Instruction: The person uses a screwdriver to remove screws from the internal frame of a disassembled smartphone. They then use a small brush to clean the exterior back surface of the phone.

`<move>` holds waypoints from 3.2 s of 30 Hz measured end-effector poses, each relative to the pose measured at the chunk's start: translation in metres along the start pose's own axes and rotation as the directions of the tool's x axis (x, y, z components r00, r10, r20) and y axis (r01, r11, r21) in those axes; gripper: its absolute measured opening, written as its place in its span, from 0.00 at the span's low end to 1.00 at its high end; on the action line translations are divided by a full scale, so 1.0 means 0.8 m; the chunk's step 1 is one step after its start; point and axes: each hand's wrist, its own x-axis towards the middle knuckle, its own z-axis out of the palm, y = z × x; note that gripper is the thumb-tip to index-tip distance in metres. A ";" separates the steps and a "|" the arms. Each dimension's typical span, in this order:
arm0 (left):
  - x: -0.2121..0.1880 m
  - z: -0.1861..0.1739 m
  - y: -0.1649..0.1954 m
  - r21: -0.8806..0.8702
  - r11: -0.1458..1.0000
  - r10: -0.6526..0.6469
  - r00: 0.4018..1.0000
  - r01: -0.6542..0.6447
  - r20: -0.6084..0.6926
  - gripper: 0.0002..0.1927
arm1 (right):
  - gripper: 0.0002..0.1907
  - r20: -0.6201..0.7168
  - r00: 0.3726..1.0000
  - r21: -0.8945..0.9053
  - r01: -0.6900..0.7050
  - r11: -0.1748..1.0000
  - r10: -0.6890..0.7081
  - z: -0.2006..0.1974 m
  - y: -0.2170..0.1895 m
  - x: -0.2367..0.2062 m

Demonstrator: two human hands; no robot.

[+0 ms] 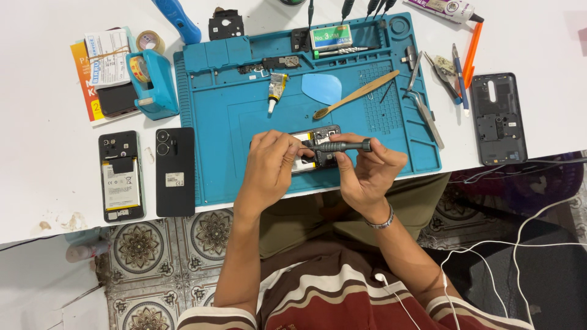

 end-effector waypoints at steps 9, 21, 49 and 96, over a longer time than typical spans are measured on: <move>0.003 -0.001 0.004 0.007 1.000 -0.001 1.000 0.001 0.002 0.12 | 0.32 0.020 1.000 -0.020 -0.006 1.000 0.007 -0.002 -0.001 0.001; 0.006 -0.004 0.006 -0.015 0.999 -0.039 0.999 0.039 -0.018 0.05 | 0.31 -0.060 0.998 -0.121 -0.022 0.992 0.015 -0.015 0.007 0.009; 0.003 0.000 0.003 0.089 0.996 0.029 0.999 -0.031 0.016 0.07 | 0.27 0.138 0.989 -0.170 0.077 0.982 -0.054 -0.011 0.003 0.018; 0.004 0.003 0.001 0.077 0.997 0.029 1.000 -0.030 0.009 0.06 | 0.28 0.136 0.990 -0.158 0.062 0.986 -0.040 -0.011 0.003 0.020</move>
